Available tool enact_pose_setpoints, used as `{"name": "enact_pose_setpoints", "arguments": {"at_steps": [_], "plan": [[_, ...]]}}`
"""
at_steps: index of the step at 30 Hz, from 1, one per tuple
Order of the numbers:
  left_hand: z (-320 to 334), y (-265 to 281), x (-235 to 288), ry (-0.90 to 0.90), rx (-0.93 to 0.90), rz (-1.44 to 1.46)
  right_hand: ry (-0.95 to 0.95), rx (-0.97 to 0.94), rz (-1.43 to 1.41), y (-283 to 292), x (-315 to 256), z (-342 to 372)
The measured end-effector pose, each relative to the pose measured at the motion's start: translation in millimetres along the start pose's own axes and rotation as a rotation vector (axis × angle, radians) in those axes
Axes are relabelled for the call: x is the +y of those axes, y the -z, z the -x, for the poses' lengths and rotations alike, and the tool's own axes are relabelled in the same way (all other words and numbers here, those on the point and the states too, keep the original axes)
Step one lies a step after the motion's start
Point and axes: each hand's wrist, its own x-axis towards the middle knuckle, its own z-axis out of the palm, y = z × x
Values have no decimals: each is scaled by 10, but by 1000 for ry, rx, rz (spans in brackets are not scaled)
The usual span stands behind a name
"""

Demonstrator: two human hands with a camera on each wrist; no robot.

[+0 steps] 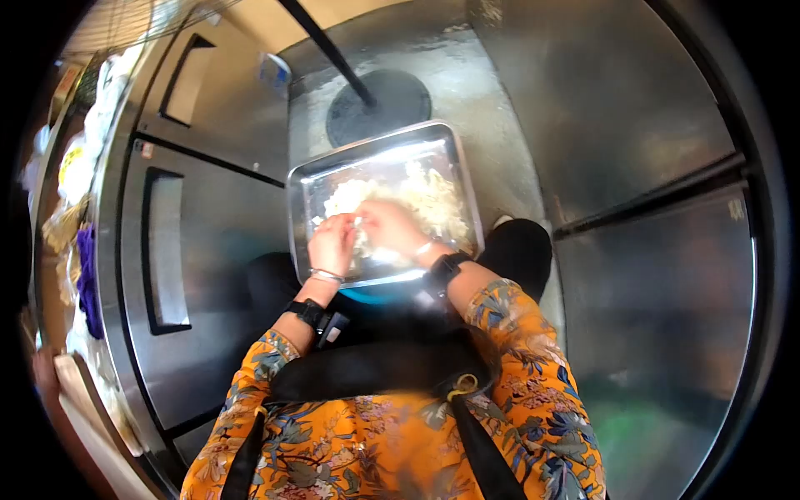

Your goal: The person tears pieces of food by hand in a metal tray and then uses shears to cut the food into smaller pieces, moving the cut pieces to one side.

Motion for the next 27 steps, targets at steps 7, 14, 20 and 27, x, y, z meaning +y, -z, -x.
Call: {"name": "enact_pose_setpoints", "arguments": {"at_steps": [7,14,20,27], "plan": [[23,-134,-158,78,-92,121,113,-32,157,15,-167,-10],[-19,-78,-123,151,-54,247,36,-109,67,49,-148,-96],[-17,20,-24,213,3,335,105,-128,71,88,64,-103],[-12,-138,-65,92,47,234,-206,-74,-337,82,-15,-42]]}}
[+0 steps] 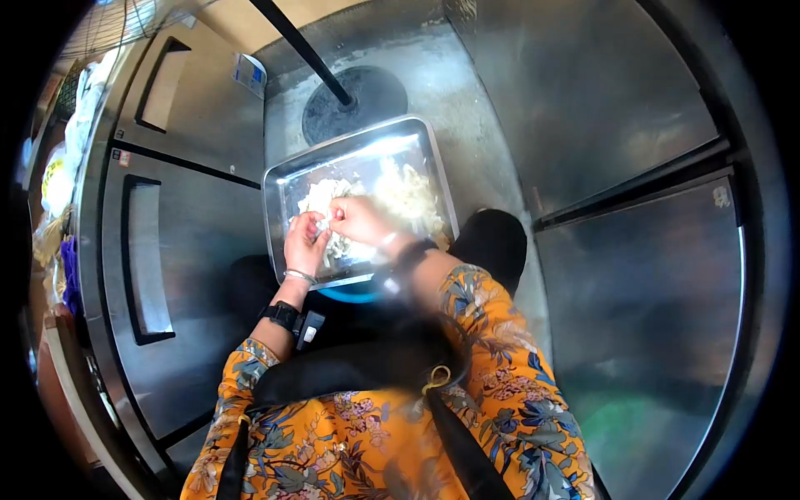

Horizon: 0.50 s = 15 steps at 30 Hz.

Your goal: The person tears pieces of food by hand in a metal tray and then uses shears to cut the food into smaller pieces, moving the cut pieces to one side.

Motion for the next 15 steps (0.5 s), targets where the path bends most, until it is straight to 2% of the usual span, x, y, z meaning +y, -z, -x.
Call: {"name": "enact_pose_setpoints", "arguments": {"at_steps": [1,4,6,8,9,11,14,15], "plan": [[-7,24,-20,-39,16,-33,-45,-3,-76,-21,-33,-10],[-21,38,18,68,-36,0,-135,-49,-185,-1,-72,-34],[-30,36,-18,90,-49,-26,67,32,-112,17,-107,-23],[-36,28,-118,101,-70,-84,98,124,-172,34,-45,-27],[-29,-3,-213,85,-62,-29,32,174,-275,45,69,-71],[-3,-61,-404,55,-41,77,-118,290,-230,99,88,-189],[-21,13,-349,56,-52,111,-81,177,-64,157,-118,-156],[-21,37,-319,58,-50,112,1,186,0,131,-85,-157]]}}
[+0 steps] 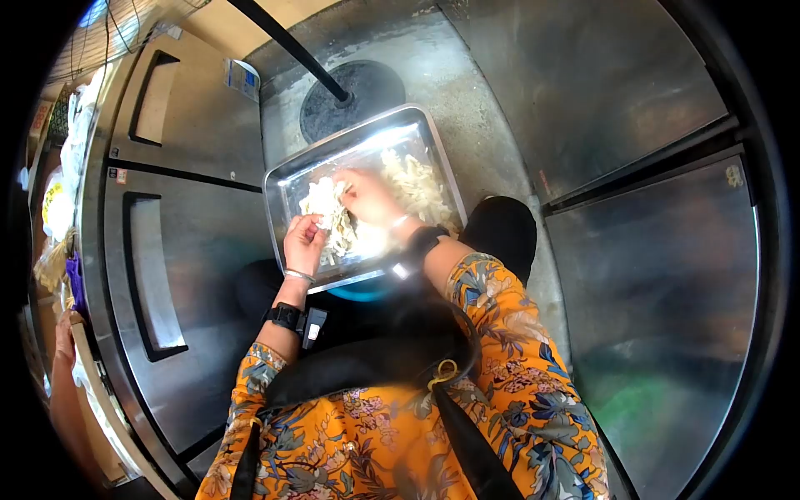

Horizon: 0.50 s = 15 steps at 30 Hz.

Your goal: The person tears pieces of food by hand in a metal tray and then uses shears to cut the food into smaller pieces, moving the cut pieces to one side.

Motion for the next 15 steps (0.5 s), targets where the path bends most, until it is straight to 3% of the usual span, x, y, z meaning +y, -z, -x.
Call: {"name": "enact_pose_setpoints", "arguments": {"at_steps": [2,5,8,12,15], "plan": [[0,28,92,1,2,2,176,23,113,-65,105,4],[-19,82,464,-234,135,-189,151,45,225,-24,157,-34],[-49,49,587,-215,28,-288,46,16,169,-1,99,-11],[-182,88,678,-149,-84,-427,-134,-120,-115,-4,76,27],[-203,112,655,-107,-111,-390,-193,-223,-239,-12,138,39]]}}
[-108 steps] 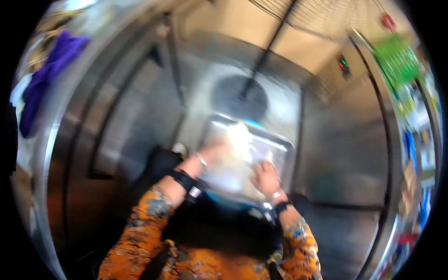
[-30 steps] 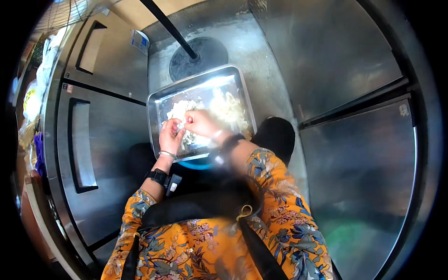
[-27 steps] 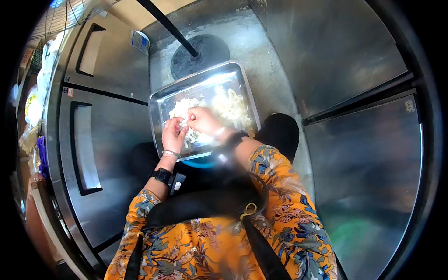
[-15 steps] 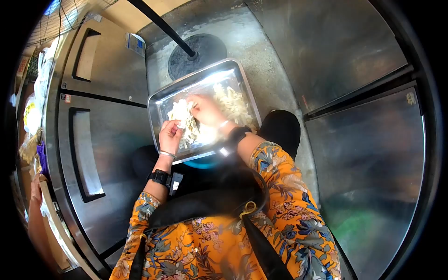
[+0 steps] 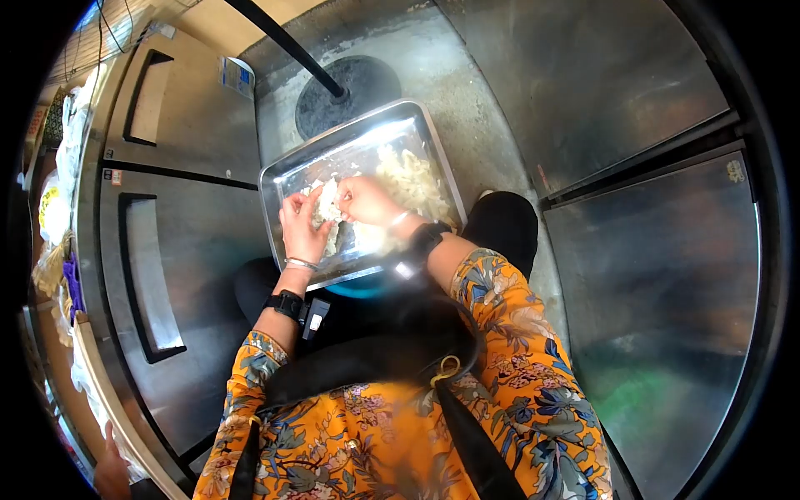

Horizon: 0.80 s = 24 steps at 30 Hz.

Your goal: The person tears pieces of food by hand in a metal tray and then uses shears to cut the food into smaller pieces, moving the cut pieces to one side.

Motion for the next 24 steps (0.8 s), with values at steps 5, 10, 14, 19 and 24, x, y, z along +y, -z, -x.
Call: {"name": "enact_pose_setpoints", "arguments": {"at_steps": [5,10,14,19,24], "plan": [[-17,46,23,36,4,0,-51,-52,-73,29,5,-39],[-55,-78,-204,1,25,-70,421,257,686,-51,39,21],[-83,8,-223,-69,-5,-78,422,203,957,-34,76,47],[-72,-6,-120,8,-14,-111,351,149,1183,-35,-133,144],[-111,85,65,92,-92,-201,372,92,1164,10,-97,141]]}}
